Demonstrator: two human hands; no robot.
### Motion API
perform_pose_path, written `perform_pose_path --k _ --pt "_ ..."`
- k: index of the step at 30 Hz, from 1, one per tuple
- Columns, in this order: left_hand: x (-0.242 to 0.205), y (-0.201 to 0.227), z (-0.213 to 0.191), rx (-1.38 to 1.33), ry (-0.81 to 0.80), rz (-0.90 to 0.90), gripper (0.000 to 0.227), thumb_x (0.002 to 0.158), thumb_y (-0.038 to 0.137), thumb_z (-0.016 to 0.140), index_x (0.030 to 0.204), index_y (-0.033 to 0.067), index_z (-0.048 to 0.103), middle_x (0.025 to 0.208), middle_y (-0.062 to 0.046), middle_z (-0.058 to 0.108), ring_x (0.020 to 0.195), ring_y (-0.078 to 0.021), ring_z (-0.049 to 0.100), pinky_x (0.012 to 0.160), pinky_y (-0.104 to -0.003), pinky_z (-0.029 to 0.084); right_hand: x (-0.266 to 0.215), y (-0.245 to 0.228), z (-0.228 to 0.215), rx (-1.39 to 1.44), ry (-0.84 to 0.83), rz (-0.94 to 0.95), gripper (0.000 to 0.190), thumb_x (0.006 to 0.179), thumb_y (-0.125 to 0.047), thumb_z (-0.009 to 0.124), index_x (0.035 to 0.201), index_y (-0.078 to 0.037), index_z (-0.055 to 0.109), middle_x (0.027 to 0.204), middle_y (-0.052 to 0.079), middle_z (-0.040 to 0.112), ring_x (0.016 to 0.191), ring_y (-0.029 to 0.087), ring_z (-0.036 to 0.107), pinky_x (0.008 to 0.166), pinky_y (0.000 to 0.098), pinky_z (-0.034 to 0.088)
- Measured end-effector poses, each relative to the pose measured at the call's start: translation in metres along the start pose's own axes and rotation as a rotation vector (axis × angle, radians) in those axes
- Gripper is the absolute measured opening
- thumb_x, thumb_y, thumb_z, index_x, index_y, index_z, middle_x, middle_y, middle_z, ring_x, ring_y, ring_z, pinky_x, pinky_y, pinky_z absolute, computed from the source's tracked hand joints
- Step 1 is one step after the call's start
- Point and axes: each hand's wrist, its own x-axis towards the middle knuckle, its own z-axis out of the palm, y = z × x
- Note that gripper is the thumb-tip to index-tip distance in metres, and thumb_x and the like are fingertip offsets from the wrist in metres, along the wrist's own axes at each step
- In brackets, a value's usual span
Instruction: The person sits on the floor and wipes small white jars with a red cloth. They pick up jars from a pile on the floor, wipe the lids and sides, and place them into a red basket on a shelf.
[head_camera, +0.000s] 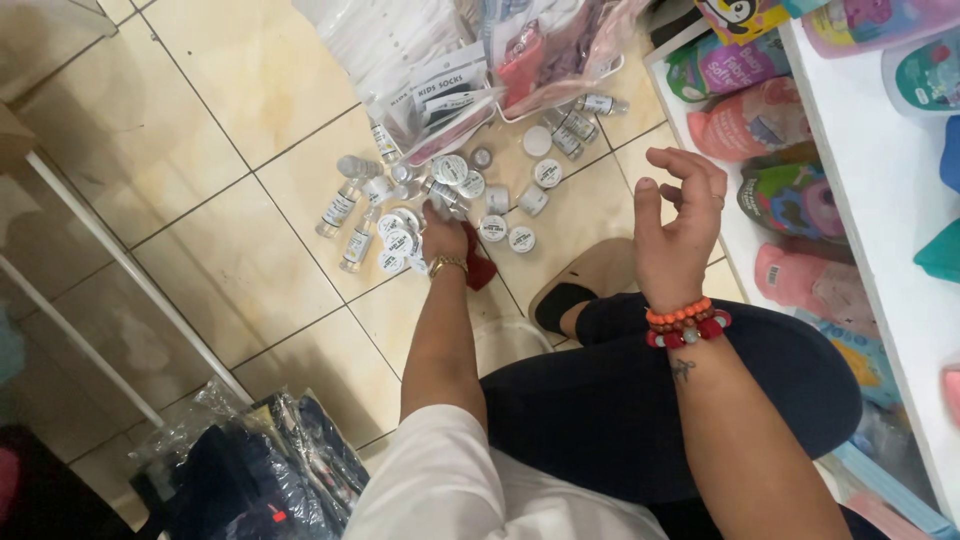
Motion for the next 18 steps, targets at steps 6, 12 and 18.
perform_pose_path --k 6,12,18 --pt "0.034 -0.028 0.023 -0.04 -0.044 -0.018 0.043 0.107 0.039 0.044 0.148 0.0293 0.045 0.129 -0.018 0.068 0.123 -0.0373 0.065 0.108 -0.047 0.049 -0.001 -0.002 0.002 0.004 -0.026 0.004 0.024 0.103 0.003 0.058 0.125 -0.004 0.062 0.124 0.013 0.045 0.118 0.034 0.052 0.097 0.0421 0.045" --pt "-0.078 0.045 -0.07 -0.167 -0.031 0.014 0.065 0.106 0.028 0.047 0.161 0.0293 0.012 0.15 -0.018 0.054 0.129 -0.0401 0.059 0.111 -0.054 0.046 0.0 -0.002 0.003 0.013 -0.031 0.01 0.024 0.102 0.004 0.058 0.124 -0.004 0.062 0.124 0.014 0.045 0.118 0.034 0.052 0.096 0.0416 0.045" --pt "-0.042 -0.032 0.001 0.112 -0.131 0.05 0.047 0.103 0.031 0.041 0.148 0.033 0.028 0.132 -0.015 0.059 0.114 -0.0377 0.068 0.101 -0.05 0.052 0.0 -0.003 0.003 0.024 -0.042 0.005 0.022 0.103 0.002 0.058 0.124 -0.003 0.063 0.123 0.015 0.045 0.117 0.034 0.052 0.095 0.0411 0.045"
